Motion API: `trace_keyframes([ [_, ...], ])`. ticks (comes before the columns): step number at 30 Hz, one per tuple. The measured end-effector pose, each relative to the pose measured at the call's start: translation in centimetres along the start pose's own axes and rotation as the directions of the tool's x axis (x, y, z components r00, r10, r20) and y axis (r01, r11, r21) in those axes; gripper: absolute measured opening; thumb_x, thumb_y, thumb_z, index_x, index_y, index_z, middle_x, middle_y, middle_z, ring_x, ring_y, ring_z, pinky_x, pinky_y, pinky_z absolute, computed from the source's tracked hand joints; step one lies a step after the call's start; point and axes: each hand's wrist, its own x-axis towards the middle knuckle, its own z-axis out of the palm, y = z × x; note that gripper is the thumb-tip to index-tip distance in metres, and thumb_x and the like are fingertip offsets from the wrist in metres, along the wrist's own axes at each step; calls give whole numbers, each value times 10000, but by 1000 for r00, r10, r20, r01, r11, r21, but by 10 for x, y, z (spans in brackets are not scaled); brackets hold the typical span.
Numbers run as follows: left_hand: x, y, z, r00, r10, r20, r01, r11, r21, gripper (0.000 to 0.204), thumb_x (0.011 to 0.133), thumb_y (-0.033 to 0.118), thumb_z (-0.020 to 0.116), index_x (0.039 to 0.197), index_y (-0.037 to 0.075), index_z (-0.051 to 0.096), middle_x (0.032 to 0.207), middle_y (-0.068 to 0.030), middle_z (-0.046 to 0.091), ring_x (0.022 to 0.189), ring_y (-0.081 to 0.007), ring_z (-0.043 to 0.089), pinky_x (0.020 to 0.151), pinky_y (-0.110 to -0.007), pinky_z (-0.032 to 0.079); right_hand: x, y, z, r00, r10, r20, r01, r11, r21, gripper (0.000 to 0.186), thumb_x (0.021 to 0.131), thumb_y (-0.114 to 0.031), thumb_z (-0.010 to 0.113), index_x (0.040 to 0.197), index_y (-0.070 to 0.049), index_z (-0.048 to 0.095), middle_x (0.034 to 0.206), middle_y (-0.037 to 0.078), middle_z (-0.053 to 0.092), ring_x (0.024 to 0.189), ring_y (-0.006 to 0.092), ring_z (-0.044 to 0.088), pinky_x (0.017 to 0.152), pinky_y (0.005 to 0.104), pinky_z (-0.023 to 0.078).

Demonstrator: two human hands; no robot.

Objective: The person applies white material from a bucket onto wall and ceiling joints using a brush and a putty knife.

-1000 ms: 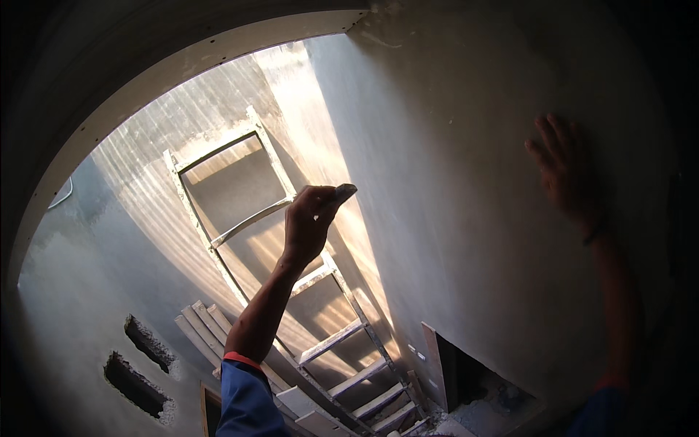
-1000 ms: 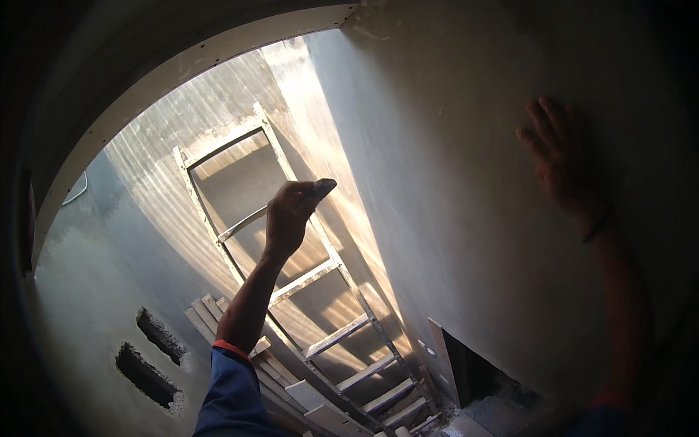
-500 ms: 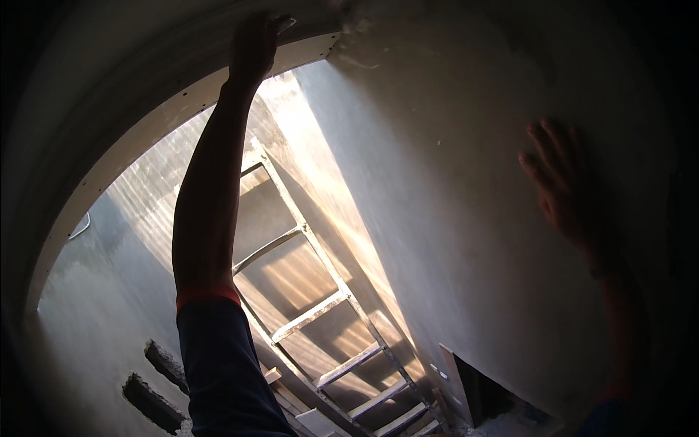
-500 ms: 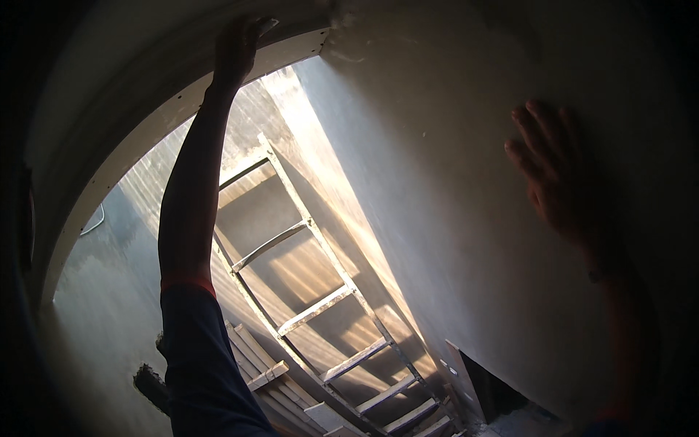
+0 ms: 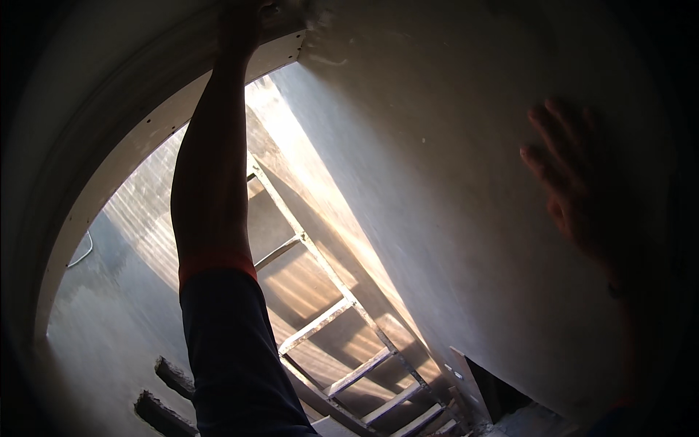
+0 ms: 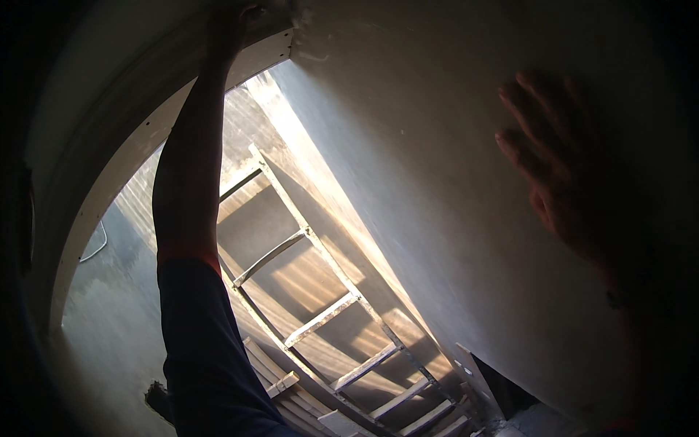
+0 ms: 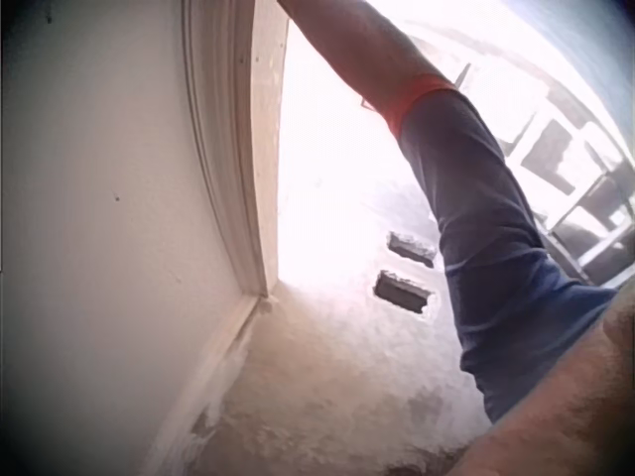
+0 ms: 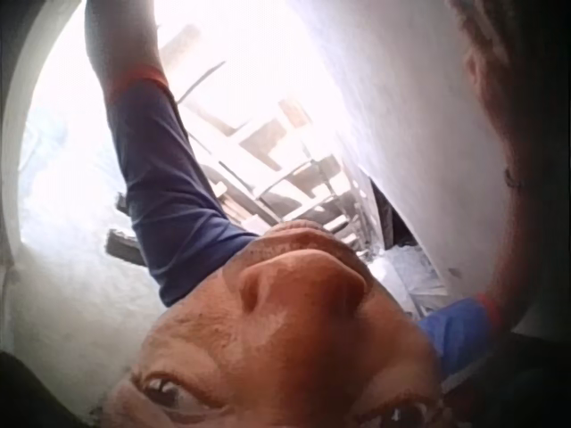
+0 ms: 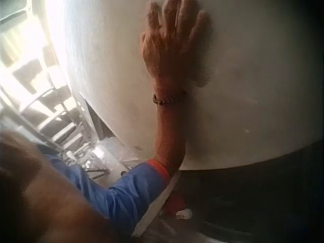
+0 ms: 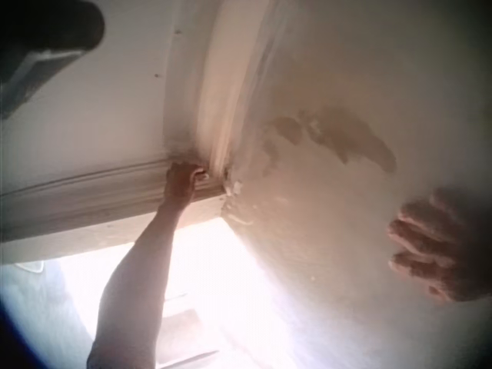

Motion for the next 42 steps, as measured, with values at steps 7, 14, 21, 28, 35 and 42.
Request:
trace_keyframes([
  [7, 0, 10, 7, 989, -96, 116, 115, 979, -168, 190, 956, 206, 593, 1043, 108, 730, 1063, -86, 711, 1001, -213, 649, 946, -393, 489, 2, 0, 7, 1000, -11, -26, 11, 1000, 6, 538, 673, -36, 664, 1208, -24, 614, 1524, 170, 367, 1443, 340, 292, 1183, 543, 215],
  [14, -7, -4, 11, 997, -74, 13, 74, 949, -307, 211, 974, 146, 552, 1094, 42, 691, 1120, -119, 683, 962, -225, 669, 919, -372, 526, 7, -3, 8, 998, -10, -54, 10, 1000, 10, 485, 707, -11, 647, 1191, -40, 623, 1503, 144, 411, 1426, 329, 333, 1177, 517, 249],
  [21, 5, -12, 37, 982, 128, -137, -154, 966, -207, 222, 962, 156, 509, 1039, 47, 686, 1067, -109, 681, 994, -258, 621, 917, -385, 471, 2, 0, 2, 999, 30, -42, -31, 999, -39, 442, 729, -4, 669, 1168, -54, 638, 1494, 111, 435, 1418, 302, 354, 1171, 480, 282],
  [28, -8, -3, 17, 1000, 5, -25, -14, 938, -346, 303, 988, 233, 443, 1004, 48, 682, 1020, -103, 676, 957, -260, 595, 914, -395, 441, 6, -2, 0, 999, 1, -41, -4, 998, -56, 417, 743, 1, 661, 1157, -50, 641, 1477, 112, 456, 1407, 301, 374, 1164, 474, 297],
  [35, -7, -15, 17, 996, 65, -59, -77, 969, -236, 202, 973, 148, 498, 985, 56, 678, 1023, -103, 672, 961, -256, 595, 887, -380, 460, 7, -3, -8, 1000, -2, -27, -1, 996, -92, 426, 732, 17, 665, 1153, -46, 635, 1469, 118, 463, 1399, 303, 385, 1154, 479, 311],
  [42, -12, -60, 8, 933, 326, -154, -320, 945, 60, 134, 942, 124, 589, 1028, 79, 683, 1048, -99, 678, 1031, -265, 606, 941, -388, 466, 5, 3, -7, 999, -6, -47, 3, 998, -68, 372, 742, -4, 664, 1113, -31, 646, 1440, 130, 494, 1388, 307, 402, 1145, 480, 323],
])
